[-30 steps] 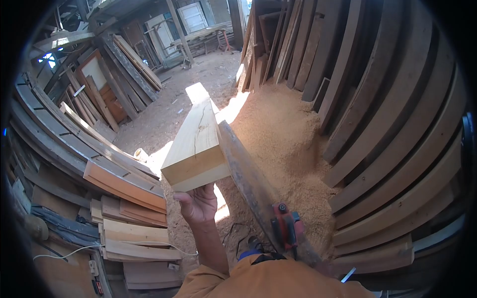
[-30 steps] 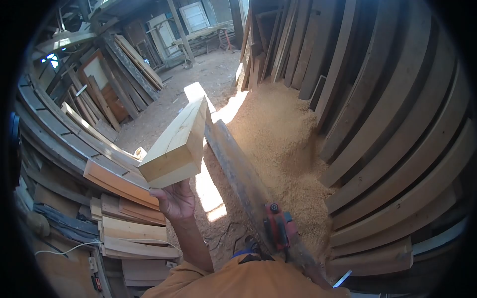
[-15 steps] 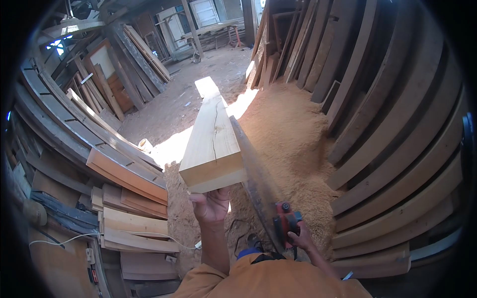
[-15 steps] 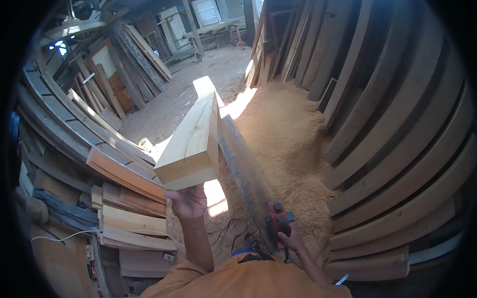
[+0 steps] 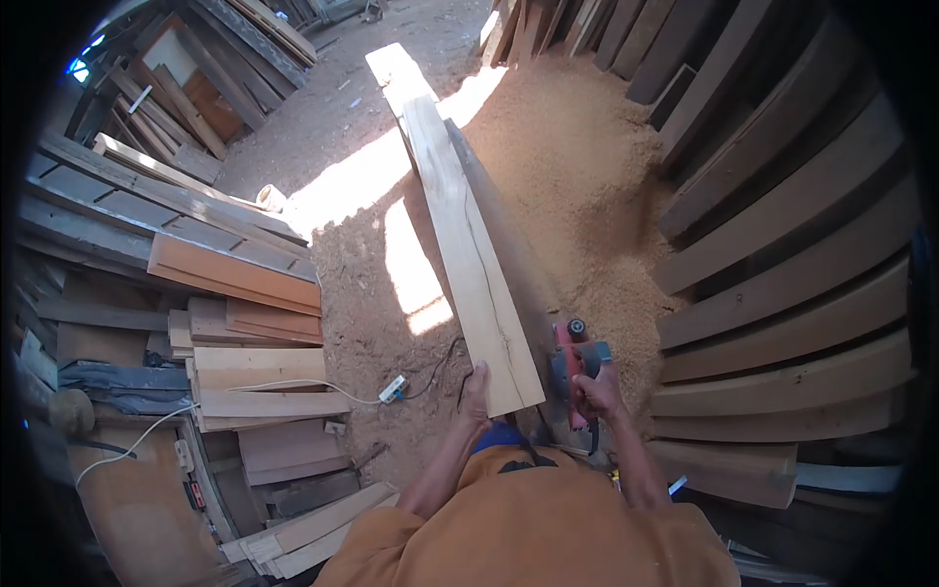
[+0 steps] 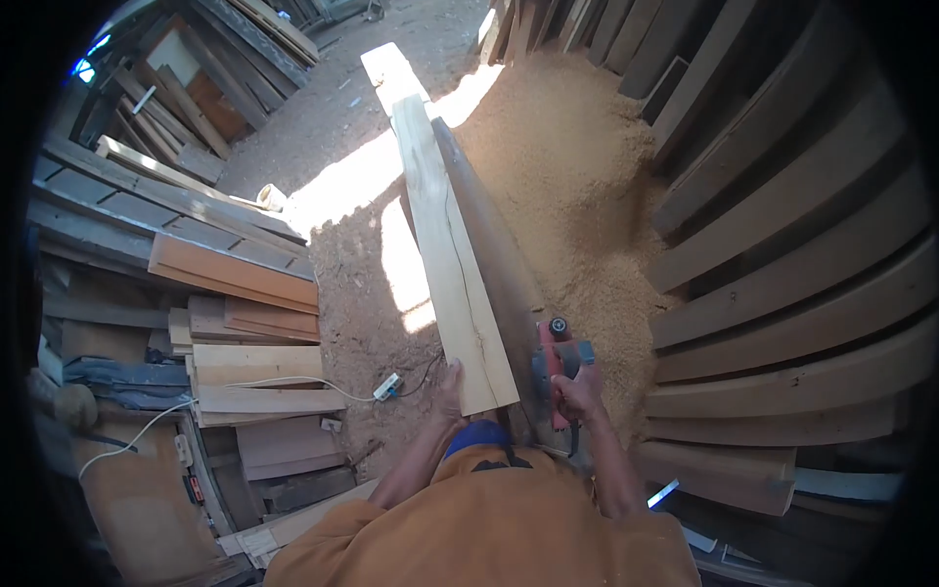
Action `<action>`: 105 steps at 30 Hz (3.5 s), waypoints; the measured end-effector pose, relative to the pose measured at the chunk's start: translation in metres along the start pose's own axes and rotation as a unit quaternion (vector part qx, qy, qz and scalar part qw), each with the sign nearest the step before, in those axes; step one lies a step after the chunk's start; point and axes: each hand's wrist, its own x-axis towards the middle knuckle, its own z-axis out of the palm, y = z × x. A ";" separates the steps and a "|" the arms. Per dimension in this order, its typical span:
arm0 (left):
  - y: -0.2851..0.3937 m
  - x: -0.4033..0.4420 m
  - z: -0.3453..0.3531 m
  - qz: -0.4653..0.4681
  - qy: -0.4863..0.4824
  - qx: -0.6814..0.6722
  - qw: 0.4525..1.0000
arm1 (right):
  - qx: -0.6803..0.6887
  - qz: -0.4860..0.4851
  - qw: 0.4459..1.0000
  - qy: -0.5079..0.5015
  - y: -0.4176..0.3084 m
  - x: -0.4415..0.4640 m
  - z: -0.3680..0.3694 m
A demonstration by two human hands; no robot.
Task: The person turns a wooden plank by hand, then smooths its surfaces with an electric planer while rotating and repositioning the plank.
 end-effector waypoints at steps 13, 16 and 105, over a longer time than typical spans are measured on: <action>-0.133 0.111 -0.081 -0.042 0.105 0.265 0.958 | -0.021 0.002 0.997 -0.072 -0.027 -0.050 -0.041; -0.135 0.110 -0.058 -0.063 0.169 0.255 0.950 | -0.034 -0.003 0.994 -0.105 0.000 -0.048 -0.036; -0.152 0.122 -0.083 0.025 0.218 0.168 0.961 | -0.148 -0.037 0.964 -0.216 -0.051 0.079 0.042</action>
